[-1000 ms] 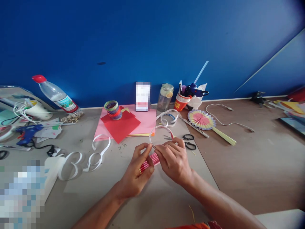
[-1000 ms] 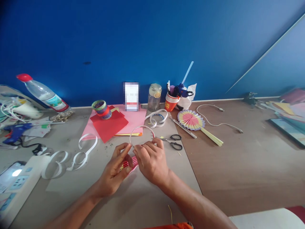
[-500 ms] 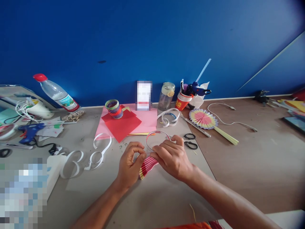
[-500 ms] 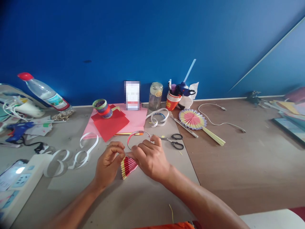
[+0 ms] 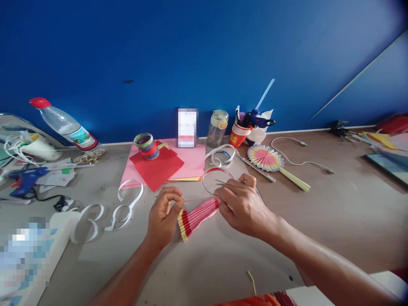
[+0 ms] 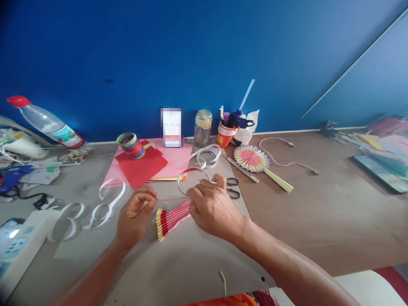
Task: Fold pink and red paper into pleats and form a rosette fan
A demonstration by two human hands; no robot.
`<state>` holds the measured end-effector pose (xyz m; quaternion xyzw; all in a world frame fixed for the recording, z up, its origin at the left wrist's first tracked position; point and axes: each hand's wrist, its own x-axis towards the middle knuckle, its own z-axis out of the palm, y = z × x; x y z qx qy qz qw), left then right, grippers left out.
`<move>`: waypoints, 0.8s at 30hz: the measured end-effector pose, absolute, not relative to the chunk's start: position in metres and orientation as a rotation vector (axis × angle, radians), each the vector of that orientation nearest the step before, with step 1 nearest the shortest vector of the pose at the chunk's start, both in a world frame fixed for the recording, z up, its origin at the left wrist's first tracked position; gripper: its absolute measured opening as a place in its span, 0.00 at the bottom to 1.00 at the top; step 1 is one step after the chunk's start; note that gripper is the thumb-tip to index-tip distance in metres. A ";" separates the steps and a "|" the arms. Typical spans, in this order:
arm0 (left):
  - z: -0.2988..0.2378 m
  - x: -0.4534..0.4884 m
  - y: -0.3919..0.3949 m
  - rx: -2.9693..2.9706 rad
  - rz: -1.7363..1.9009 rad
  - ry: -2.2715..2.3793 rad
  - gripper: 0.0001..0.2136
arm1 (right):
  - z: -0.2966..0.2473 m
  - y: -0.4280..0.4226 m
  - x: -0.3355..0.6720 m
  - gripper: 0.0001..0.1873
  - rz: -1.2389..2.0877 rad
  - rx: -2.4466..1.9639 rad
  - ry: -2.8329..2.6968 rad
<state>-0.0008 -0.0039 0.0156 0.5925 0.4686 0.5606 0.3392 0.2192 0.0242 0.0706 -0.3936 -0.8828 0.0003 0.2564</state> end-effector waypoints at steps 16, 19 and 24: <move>0.019 0.003 -0.006 1.554 1.389 1.178 0.02 | 0.072 0.026 0.222 0.11 -0.021 -1.078 -2.376; 0.020 0.004 -0.007 1.544 1.378 1.183 0.02 | 0.073 0.023 0.222 0.08 -0.013 -1.053 -2.418; 0.017 0.004 -0.008 1.587 1.335 1.157 0.02 | 0.074 0.018 0.218 0.09 0.100 -1.093 -2.450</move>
